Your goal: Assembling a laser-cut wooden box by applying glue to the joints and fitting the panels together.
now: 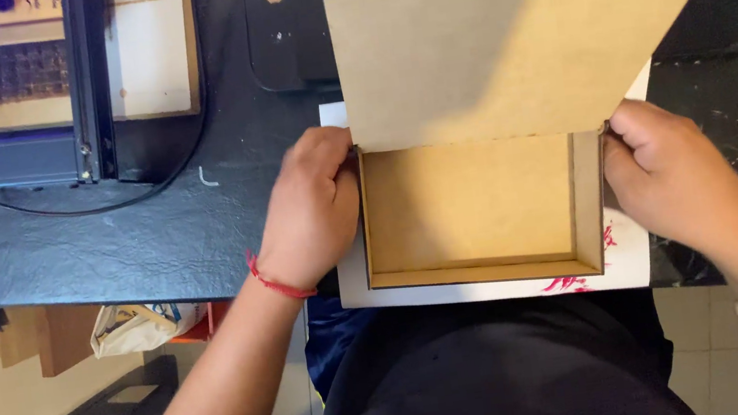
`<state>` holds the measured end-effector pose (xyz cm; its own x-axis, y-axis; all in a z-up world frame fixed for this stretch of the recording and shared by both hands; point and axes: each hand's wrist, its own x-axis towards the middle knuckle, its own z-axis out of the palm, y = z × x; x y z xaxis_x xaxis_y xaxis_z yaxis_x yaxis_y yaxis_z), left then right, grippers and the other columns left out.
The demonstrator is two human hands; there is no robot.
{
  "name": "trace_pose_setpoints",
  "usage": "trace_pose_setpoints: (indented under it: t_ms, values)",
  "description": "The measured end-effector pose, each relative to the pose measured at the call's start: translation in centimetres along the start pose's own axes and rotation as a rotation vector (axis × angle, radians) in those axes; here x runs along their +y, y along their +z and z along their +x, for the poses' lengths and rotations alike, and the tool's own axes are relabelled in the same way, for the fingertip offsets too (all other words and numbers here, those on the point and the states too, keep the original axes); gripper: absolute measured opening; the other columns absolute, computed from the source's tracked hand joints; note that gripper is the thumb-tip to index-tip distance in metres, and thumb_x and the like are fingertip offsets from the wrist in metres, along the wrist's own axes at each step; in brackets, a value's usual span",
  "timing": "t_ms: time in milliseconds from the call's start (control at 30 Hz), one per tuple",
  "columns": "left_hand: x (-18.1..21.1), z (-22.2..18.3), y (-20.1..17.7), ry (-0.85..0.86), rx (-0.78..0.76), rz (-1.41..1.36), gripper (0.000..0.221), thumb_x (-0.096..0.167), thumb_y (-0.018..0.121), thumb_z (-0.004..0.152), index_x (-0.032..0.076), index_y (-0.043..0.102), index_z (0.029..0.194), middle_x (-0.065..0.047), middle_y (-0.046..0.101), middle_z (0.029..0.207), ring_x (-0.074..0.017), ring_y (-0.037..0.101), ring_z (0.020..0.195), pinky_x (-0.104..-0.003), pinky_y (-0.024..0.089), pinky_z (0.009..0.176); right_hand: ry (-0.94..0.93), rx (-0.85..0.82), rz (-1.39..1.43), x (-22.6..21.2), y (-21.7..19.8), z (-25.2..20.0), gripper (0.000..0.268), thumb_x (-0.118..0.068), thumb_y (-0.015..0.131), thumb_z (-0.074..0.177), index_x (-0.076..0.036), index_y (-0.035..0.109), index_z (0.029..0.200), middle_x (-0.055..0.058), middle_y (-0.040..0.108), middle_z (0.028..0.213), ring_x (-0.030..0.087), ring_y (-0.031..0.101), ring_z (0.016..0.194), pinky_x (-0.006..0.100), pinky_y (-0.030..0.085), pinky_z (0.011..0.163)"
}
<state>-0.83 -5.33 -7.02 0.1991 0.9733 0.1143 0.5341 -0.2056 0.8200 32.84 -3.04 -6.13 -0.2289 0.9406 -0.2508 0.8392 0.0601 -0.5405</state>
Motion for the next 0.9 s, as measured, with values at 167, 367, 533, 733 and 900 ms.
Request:
trace_pose_setpoints:
  t_ms: [167,367,533,733,900]
  values:
    - [-1.3,0.6,-1.0,0.114,-0.176,0.266,0.008,-0.001,0.045,0.07,-0.001,0.049,0.077,-0.017,0.057,0.085,-0.0392,0.054,0.083,-0.048,0.043,0.071,-0.328,-0.132,-0.077,2.6,-0.7,1.2,0.049,0.001,0.063,0.073,-0.005,0.065,0.122,0.015,0.067,0.122,0.028,0.062,0.115,0.035,0.046,0.097]
    - [-3.0,4.3,-3.2,0.147,-0.674,0.402,0.049,0.029,0.079,0.072,0.026,0.069,0.12,-0.006,0.063,0.115,-0.0342,0.061,0.104,-0.051,0.047,0.08,-0.485,-0.324,-0.169,6.4,-1.1,5.5,0.038,-0.017,0.077,0.07,-0.02,0.076,0.108,-0.002,0.075,0.118,0.017,0.069,0.114,0.031,0.052,0.092]
    - [-3.4,5.9,-3.2,0.032,-0.732,0.415,0.02,0.038,0.08,0.069,0.03,0.074,0.087,0.009,0.068,0.089,-0.0192,0.065,0.08,-0.039,0.041,0.06,-0.557,-0.297,-0.293,8.6,-0.9,6.9,0.039,-0.017,0.075,0.067,-0.029,0.076,0.104,-0.008,0.072,0.123,0.017,0.067,0.118,0.033,0.055,0.09]
    - [-5.4,6.4,-2.9,0.248,-0.693,0.403,0.022,0.044,0.08,0.069,0.029,0.075,0.086,0.004,0.073,0.09,-0.026,0.069,0.083,-0.044,0.041,0.054,-0.843,-0.327,-0.154,5.5,-1.6,8.7,0.04,-0.017,0.075,0.073,-0.02,0.073,0.113,0.002,0.069,0.128,0.023,0.064,0.121,0.039,0.048,0.105]
    - [-4.0,5.3,-2.7,0.157,-0.579,0.487,0.041,0.062,0.083,0.061,0.024,0.07,0.07,0.007,0.068,0.068,-0.0271,0.069,0.074,-0.042,0.055,0.062,-0.784,-0.298,-0.251,7.9,-0.7,6.7,0.036,-0.024,0.073,0.074,-0.026,0.073,0.109,-0.001,0.069,0.126,0.024,0.066,0.116,0.04,0.052,0.095]
